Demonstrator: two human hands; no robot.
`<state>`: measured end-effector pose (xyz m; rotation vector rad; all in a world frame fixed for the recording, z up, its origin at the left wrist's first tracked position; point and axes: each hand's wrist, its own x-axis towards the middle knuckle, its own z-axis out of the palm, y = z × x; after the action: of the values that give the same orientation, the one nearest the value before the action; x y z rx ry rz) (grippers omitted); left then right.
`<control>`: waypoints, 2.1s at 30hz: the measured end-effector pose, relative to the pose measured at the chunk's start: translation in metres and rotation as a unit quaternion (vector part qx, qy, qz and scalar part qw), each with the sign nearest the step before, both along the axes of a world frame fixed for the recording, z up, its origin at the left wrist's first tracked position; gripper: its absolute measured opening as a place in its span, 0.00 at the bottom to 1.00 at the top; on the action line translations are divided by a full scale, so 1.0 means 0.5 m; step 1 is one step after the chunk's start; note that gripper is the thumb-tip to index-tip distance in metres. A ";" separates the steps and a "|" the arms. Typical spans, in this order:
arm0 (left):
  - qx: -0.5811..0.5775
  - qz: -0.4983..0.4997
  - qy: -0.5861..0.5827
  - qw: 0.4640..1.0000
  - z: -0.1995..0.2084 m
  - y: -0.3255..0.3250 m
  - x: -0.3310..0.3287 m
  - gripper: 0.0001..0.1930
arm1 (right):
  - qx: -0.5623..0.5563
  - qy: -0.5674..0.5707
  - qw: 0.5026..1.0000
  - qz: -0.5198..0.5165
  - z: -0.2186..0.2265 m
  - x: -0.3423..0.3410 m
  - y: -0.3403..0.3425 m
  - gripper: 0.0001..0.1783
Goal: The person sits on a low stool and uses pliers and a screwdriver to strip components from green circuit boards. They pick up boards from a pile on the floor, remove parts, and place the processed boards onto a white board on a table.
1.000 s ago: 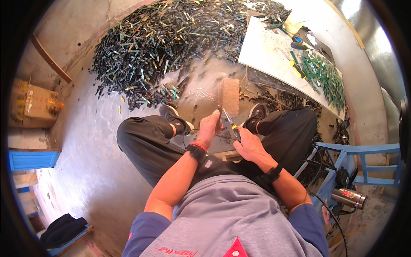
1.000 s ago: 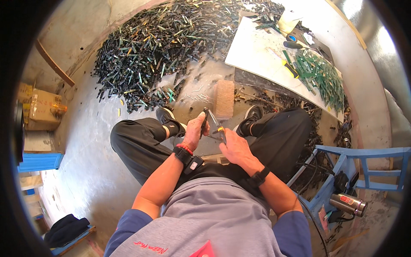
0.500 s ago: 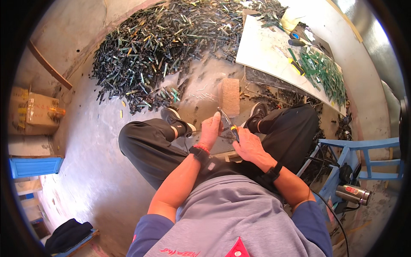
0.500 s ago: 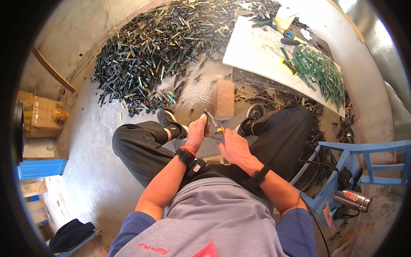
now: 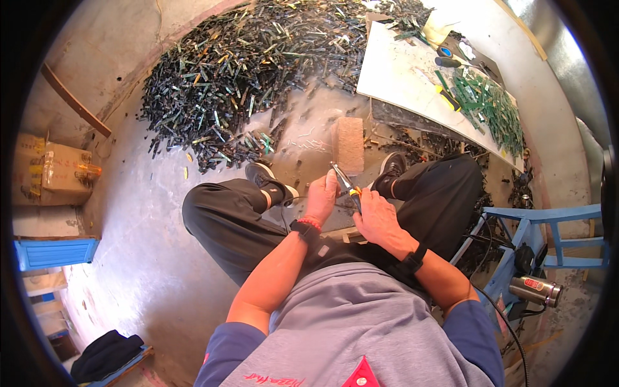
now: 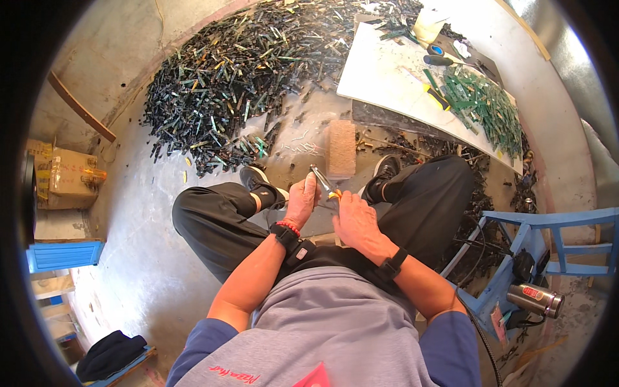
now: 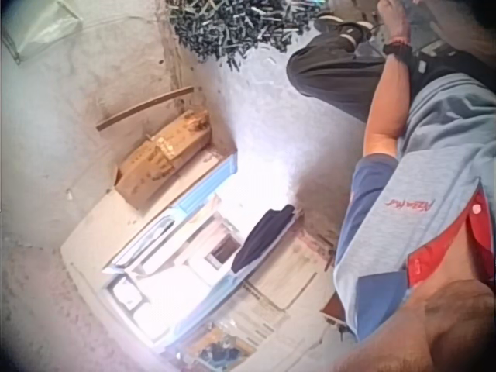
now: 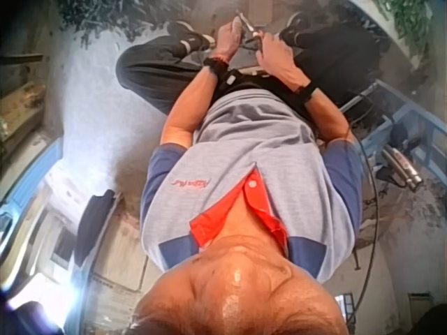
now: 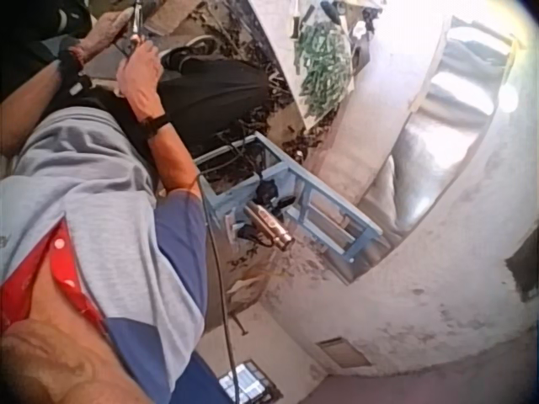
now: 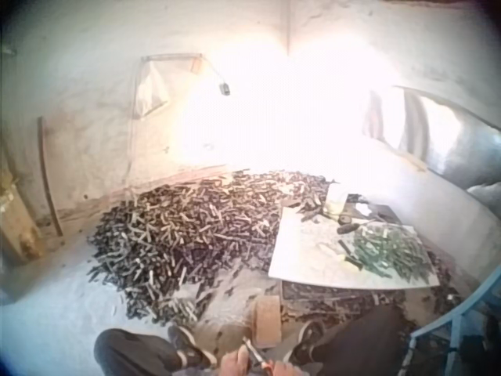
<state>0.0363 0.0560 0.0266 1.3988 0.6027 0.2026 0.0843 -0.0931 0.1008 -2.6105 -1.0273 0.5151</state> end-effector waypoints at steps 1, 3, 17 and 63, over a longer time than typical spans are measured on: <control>0.003 0.003 0.000 1.000 -0.001 0.000 0.000 0.27 | -0.003 -0.007 1.000 0.001 0.000 -0.001 0.000 0.23; 0.009 0.010 0.001 1.000 0.000 -0.001 0.000 0.27 | -0.025 0.003 1.000 -0.001 0.001 0.001 0.002 0.24; 0.200 0.021 0.043 0.979 0.003 -0.007 0.003 0.24 | 0.021 0.082 0.996 0.000 -0.028 0.009 -0.011 0.24; -0.053 -0.113 0.061 0.990 0.034 0.032 -0.016 0.26 | 0.107 0.269 0.957 -0.025 -0.046 0.030 -0.050 0.19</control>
<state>0.0285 0.0721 0.0439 1.3711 0.5427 -0.0954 0.0995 -0.1180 0.0778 -2.1179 -0.7799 0.9726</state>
